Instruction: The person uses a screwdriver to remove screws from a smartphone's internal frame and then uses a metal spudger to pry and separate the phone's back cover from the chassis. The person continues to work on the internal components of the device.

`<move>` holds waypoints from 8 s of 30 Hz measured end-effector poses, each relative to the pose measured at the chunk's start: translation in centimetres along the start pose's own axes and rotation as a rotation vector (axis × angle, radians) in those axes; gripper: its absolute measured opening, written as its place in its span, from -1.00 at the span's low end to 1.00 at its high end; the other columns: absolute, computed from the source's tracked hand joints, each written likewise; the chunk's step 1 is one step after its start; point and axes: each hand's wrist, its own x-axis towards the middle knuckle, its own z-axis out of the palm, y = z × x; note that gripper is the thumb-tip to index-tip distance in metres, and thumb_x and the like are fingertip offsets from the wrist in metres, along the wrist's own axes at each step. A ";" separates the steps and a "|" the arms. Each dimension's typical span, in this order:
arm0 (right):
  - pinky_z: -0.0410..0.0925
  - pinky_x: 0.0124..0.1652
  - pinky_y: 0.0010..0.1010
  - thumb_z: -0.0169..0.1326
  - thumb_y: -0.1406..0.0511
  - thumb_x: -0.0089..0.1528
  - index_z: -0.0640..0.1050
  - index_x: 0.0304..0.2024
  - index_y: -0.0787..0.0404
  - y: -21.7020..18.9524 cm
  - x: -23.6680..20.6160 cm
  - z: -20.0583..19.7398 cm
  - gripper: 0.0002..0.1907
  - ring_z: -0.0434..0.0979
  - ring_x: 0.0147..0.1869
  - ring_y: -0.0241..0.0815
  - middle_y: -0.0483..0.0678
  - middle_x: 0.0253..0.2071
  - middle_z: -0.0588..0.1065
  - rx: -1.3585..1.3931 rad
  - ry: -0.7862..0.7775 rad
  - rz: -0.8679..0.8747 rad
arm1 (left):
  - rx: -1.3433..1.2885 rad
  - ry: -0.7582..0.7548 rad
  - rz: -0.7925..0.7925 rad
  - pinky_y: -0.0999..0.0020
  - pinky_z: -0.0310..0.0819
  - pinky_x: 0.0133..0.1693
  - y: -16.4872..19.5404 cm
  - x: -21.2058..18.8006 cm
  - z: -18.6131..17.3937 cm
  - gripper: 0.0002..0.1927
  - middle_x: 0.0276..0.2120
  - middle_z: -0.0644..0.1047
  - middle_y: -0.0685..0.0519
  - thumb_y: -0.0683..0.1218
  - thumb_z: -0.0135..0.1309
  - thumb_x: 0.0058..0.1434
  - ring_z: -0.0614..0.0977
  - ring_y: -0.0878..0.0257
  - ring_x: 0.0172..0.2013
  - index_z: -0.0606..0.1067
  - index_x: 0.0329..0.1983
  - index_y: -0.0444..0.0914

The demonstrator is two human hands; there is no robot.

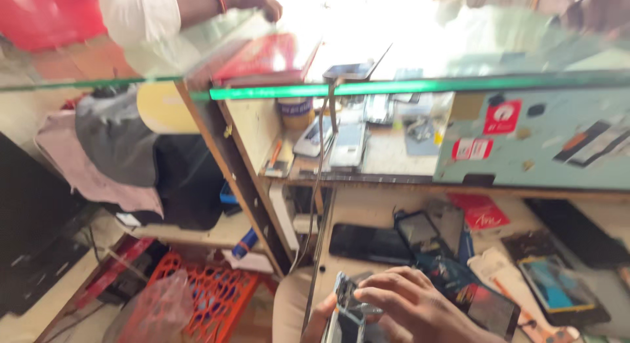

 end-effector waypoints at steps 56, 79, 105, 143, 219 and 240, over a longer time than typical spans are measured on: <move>0.52 -0.12 -0.38 0.24 0.47 0.13 0.58 -0.19 0.24 0.0 0.9 -0.4 -0.80 0.70 -0.09 -0.16 -0.02 -0.16 0.61 0.240 0.206 0.462 | -0.182 -0.288 -0.239 -0.01 0.69 -0.45 2.3 -4.3 7.3 -0.20 0.30 0.27 -0.50 0.31 -0.30 0.42 0.69 -0.30 -0.37 -0.05 0.61 -0.14; 0.55 -0.12 -0.42 0.20 0.50 0.16 0.57 -0.18 0.28 -0.4 0.7 0.2 -0.82 0.68 -0.07 -0.22 0.00 -0.10 0.58 0.375 0.181 0.478 | -0.019 -0.289 -0.267 0.14 0.65 -0.50 2.1 -4.2 6.5 0.01 -0.23 0.52 -0.50 0.42 -0.32 0.44 0.69 -0.14 -0.48 0.06 0.51 -0.56; 0.53 -0.16 -0.36 0.19 0.24 0.25 0.63 0.12 -0.01 -1.0 2.3 -2.6 -0.63 0.63 -0.11 -0.18 -0.09 -0.15 0.64 0.148 -0.191 0.667 | 0.033 -0.214 -0.171 0.17 0.66 -0.50 1.1 -4.6 6.7 -0.24 0.15 0.46 -0.43 0.31 -0.21 0.48 0.71 -0.10 -0.41 0.08 0.52 -0.27; 0.52 -0.08 -0.37 0.23 0.46 0.14 0.56 -0.13 0.27 -1.5 1.3 -0.7 -0.75 0.71 -0.03 -0.14 0.00 -0.11 0.62 0.280 0.160 0.495 | 0.120 -0.213 -0.129 0.31 0.65 -0.48 1.7 -5.3 6.8 -0.15 0.34 0.38 -0.43 0.35 -0.25 0.46 0.71 -0.02 -0.40 0.02 0.64 -0.21; 0.50 -0.13 -0.39 0.26 0.44 0.08 0.57 -0.21 0.26 -1.6 1.9 -2.5 -0.77 0.69 -0.11 -0.19 -0.05 -0.18 0.61 0.198 0.091 0.547 | -0.113 -0.238 -0.239 0.07 0.68 -0.41 1.5 -4.2 5.8 -0.03 0.21 0.38 -0.44 0.40 -0.33 0.53 0.69 -0.23 -0.36 0.14 0.58 -0.52; 0.52 -0.14 -0.37 0.25 0.44 0.13 0.54 -0.15 0.25 -2.3 1.3 -0.8 -0.76 0.70 -0.09 -0.13 0.01 -0.15 0.59 0.289 0.104 0.455 | -0.035 -0.262 -0.160 0.12 0.68 -0.43 1.4 -4.5 6.1 -0.22 0.24 0.44 -0.29 0.30 -0.28 0.50 0.69 -0.21 -0.39 -0.02 0.66 -0.11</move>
